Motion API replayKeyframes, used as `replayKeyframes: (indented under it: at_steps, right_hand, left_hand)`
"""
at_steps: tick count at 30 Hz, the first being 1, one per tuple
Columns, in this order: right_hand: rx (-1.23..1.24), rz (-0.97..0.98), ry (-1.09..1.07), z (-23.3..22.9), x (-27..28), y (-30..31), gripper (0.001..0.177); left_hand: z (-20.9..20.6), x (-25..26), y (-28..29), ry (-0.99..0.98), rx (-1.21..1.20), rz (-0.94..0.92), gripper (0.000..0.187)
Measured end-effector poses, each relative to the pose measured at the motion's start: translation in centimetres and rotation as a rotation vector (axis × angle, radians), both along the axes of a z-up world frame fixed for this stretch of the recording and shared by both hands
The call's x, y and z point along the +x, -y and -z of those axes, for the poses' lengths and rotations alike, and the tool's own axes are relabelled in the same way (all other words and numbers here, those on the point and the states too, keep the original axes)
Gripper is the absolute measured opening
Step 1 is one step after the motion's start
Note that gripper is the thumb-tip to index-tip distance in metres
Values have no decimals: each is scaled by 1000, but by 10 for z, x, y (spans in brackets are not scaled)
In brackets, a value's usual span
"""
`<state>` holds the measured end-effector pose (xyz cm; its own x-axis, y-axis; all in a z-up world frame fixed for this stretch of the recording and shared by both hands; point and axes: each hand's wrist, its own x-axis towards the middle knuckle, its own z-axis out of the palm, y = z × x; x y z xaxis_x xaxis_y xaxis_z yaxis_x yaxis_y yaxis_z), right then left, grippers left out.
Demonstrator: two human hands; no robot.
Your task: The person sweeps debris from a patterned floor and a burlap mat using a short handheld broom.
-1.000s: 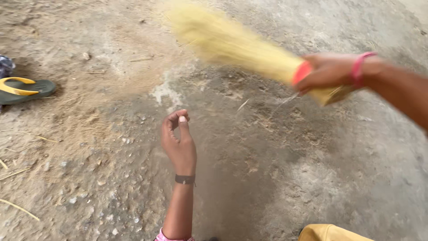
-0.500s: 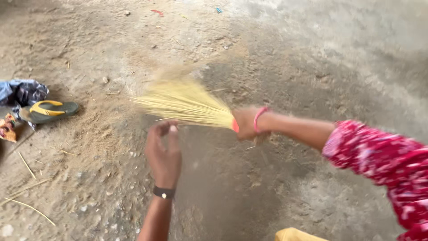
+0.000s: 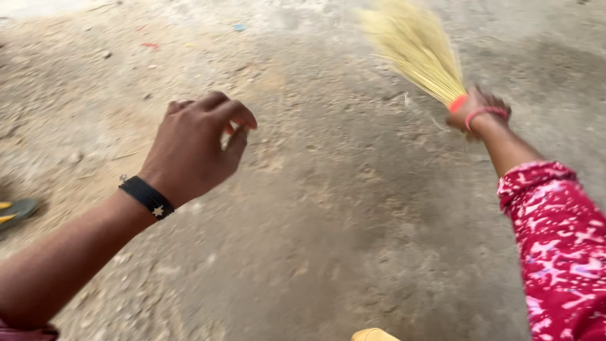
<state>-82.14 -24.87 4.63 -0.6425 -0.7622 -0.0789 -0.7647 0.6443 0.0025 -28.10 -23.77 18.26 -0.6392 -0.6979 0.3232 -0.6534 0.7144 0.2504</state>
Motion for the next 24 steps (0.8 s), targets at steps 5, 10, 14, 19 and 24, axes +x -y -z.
replayKeyframes:
  at_steps: [5, 10, 14, 19, 24]
  right_hand:
    - [104, 251, 137, 86, -100, -13, 63]
    - [332, -178, 186, 149, -25, 26, 55]
    - [301, -709, 307, 142, 136, 42, 49]
    - [163, -1054, 457, 87, 249, 4, 42]
    - [30, -932, 415, 86, 212, 21, 38]
  left_hand:
    - [8, -58, -9, 147, -129, 216, 18]
    - [10, -112, -18, 276, -72, 279, 18]
    - [6, -163, -13, 377, -133, 305, 17]
    - [-1, -224, 7, 379, -330, 349, 13]
    - [16, -236, 26, 239, -312, 362, 17]
